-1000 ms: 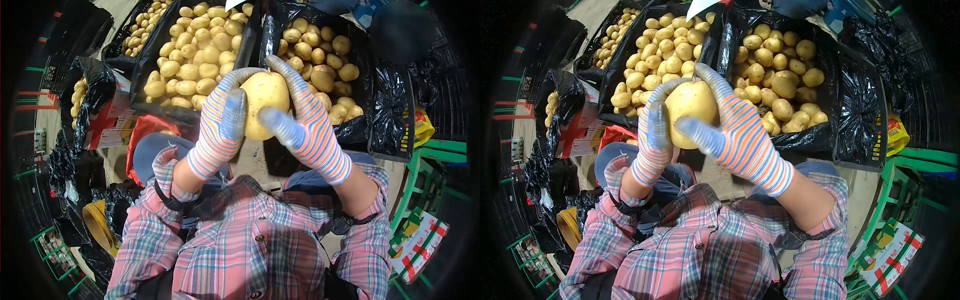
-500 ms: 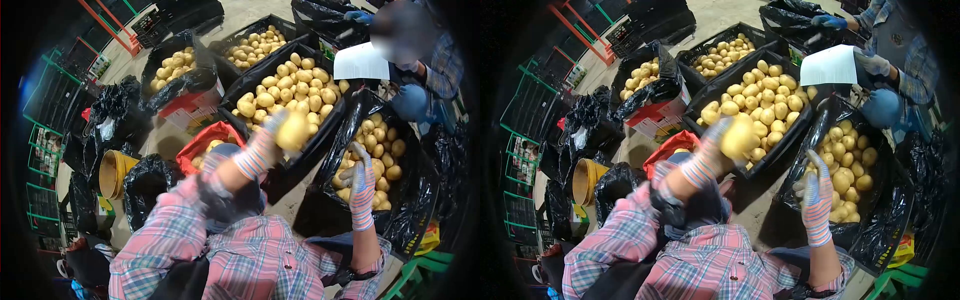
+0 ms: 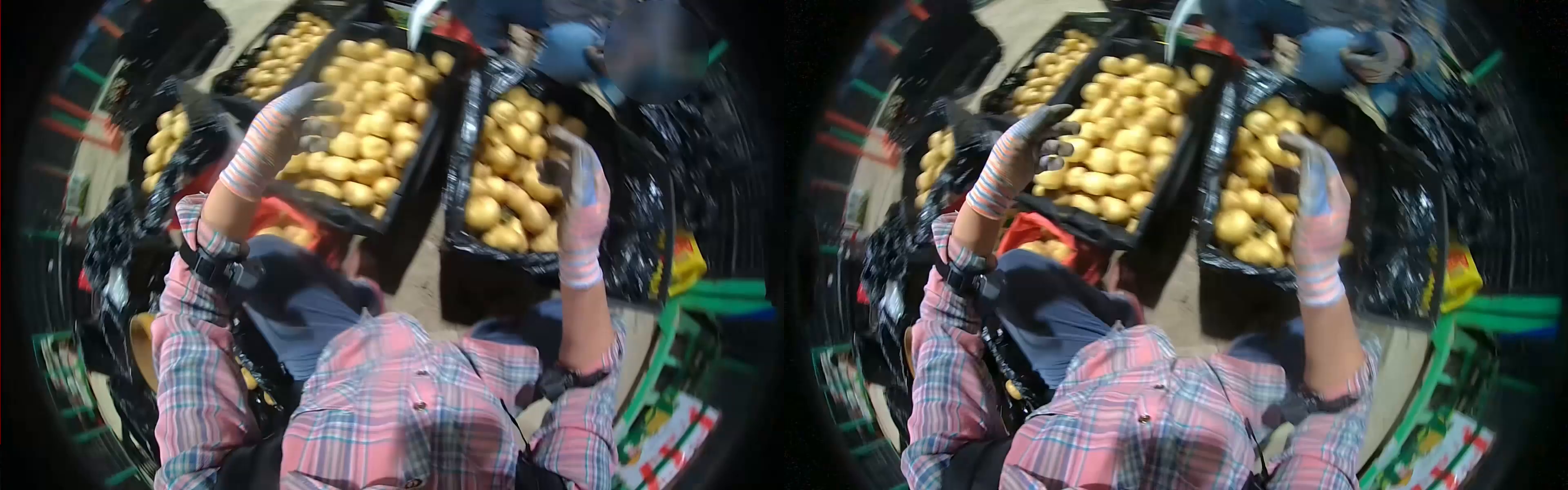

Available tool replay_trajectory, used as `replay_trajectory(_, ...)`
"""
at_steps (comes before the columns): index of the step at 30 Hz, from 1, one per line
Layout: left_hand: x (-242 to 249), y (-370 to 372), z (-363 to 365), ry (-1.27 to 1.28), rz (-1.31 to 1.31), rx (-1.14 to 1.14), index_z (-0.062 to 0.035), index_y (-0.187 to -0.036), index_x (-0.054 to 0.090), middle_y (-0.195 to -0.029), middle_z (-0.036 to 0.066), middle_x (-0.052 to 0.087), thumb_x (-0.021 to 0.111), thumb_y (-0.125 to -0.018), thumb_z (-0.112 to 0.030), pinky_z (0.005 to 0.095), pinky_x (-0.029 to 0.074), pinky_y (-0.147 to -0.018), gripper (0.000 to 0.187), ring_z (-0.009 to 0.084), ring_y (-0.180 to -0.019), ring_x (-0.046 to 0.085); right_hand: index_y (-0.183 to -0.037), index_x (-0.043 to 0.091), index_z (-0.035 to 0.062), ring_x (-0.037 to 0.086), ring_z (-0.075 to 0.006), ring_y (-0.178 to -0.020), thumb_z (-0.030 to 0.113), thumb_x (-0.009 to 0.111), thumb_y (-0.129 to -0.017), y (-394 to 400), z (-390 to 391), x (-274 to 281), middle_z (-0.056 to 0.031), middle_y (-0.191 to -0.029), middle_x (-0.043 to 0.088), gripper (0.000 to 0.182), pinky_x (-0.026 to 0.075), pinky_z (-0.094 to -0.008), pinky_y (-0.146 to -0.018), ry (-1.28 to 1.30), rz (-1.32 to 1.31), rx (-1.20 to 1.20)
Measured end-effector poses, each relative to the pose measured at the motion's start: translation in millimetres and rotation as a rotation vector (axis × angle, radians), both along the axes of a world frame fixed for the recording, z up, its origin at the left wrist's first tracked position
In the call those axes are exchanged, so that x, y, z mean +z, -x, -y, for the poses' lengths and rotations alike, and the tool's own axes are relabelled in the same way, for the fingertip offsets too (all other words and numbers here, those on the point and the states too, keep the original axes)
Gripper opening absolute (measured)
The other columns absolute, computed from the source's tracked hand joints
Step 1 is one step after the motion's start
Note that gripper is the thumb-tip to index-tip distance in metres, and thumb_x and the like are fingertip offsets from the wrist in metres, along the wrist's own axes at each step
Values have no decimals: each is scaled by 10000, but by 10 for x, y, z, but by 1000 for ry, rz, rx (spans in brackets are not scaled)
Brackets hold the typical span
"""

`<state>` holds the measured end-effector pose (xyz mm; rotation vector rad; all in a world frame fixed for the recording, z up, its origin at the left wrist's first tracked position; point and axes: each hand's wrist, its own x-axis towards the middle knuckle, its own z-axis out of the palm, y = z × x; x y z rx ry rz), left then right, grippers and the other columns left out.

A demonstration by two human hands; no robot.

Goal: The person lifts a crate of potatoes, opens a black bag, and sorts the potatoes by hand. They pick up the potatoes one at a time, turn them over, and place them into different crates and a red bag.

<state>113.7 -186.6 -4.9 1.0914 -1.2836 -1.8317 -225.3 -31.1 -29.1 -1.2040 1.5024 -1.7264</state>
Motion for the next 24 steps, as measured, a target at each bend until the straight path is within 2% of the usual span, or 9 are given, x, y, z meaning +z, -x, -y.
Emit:
replay_trajectory(2,-297,682,-131,379,236,-352,-49,-1259,523,-968,41,637,558,-919,-329,239,526,-643,441,115,-763,623,-1137,603,-9,607,-159,-878,365,408,-998,220,6,-23,-89,-1096,631,444,498,-282,-763,35,102,-18)
replay_trajectory(4,-341,1390,-492,181,394,-497,-72,-1194,590,-989,62,648,594,-881,-243,264,513,-711,357,116,-890,623,-1159,579,-4,602,-170,-906,460,382,-987,408,-16,-107,-110,-1127,623,533,483,-299,-771,2,153,-26)
replay_trajectory(5,-748,1611,-532,613,443,-592,-64,-1219,573,-1001,82,657,621,-848,-240,318,504,-764,413,175,-926,632,-1162,577,5,604,-165,-899,466,383,-986,414,-27,-95,-94,-1093,633,530,482,-294,-768,17,233,-9)
replay_trajectory(8,-1274,2317,-757,1043,1198,-855,-71,-995,653,-911,128,663,684,-707,-216,390,520,-788,325,300,-935,641,-1170,576,20,612,-148,-862,456,400,-985,482,-76,-159,-76,-1089,635,505,481,-278,-763,-33,220,10)
replay_trajectory(11,-1612,2679,-808,994,1479,-1066,-66,-952,645,-933,130,671,722,-640,-248,392,531,-730,369,296,-895,659,-1183,567,15,613,-117,-815,412,428,-986,593,-97,-358,-75,-1099,634,465,495,-241,-716,-6,44,-63)
replay_trajectory(12,-1681,2703,-832,1052,1449,-1012,-65,-953,642,-938,132,671,732,-634,-253,394,532,-726,381,296,-896,659,-1192,557,7,610,-103,-797,392,433,-987,490,-185,-108,-80,-1117,628,453,506,-224,-687,-85,250,-14)
replay_trajectory(17,-1423,2520,-784,991,1185,-917,-56,-1104,568,-1005,190,643,778,-611,-344,398,522,-783,608,342,-928,637,-1186,564,10,612,-103,-804,357,446,-984,724,-185,-264,-53,-1072,638,419,511,-226,-691,-77,38,-59)
replay_trajectory(19,-1217,2412,-792,885,798,-691,-67,-1224,514,-1022,203,644,776,-635,-410,422,511,-808,730,365,-952,622,-1185,567,15,615,-106,-812,348,450,-983,733,-216,-224,-47,-1064,639,406,512,-229,-702,-97,115,-38)
replay_trajectory(24,-109,2058,-1056,297,-55,-558,-54,-1377,358,-1246,102,508,876,-586,-221,346,428,-989,960,209,-1151,508,-1190,573,31,613,-112,-842,353,444,-985,692,-257,-162,-52,-1064,639,403,503,-235,-735,-13,87,-30)
